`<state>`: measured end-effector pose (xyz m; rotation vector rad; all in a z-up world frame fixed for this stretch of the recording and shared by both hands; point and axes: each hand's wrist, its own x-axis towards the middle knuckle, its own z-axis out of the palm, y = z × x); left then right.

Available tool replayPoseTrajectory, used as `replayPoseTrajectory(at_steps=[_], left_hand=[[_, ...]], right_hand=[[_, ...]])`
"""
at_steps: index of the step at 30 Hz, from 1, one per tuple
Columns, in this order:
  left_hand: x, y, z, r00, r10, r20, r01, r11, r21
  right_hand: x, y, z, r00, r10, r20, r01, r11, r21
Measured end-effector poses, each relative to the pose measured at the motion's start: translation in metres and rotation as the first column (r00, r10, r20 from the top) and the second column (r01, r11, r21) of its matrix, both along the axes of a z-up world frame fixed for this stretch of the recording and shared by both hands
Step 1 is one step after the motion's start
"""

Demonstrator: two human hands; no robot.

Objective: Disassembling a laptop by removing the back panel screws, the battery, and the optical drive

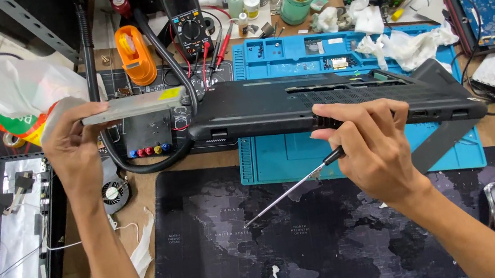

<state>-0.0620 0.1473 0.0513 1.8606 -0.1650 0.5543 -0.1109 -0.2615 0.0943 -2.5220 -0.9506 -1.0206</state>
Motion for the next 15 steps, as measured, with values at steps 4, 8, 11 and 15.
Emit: replayPoseTrajectory(at_steps=[4, 8, 11, 15], left_hand=[[-0.01, 0.01, -0.001, 0.999, 0.024, 0.037, -0.022, 0.998, -0.063], [-0.014, -0.002, 0.004, 0.997, 0.05, 0.057, -0.048, 0.998, -0.041], [-0.013, -0.019, 0.013, 0.996, 0.026, 0.08, -0.025, 1.0, -0.016], [-0.007, -0.04, 0.016, 0.996, -0.023, 0.089, 0.026, 0.999, -0.039]], right_hand=[[-0.006, 0.003, 0.003, 1.0, 0.018, 0.018, -0.018, 0.999, -0.031], [-0.014, 0.01, -0.005, 0.988, 0.049, 0.147, -0.051, 0.999, 0.01], [-0.026, 0.011, -0.01, 0.988, 0.038, 0.149, -0.033, 0.999, -0.037], [-0.042, 0.01, -0.017, 0.989, 0.095, 0.117, -0.082, 0.99, -0.116]])
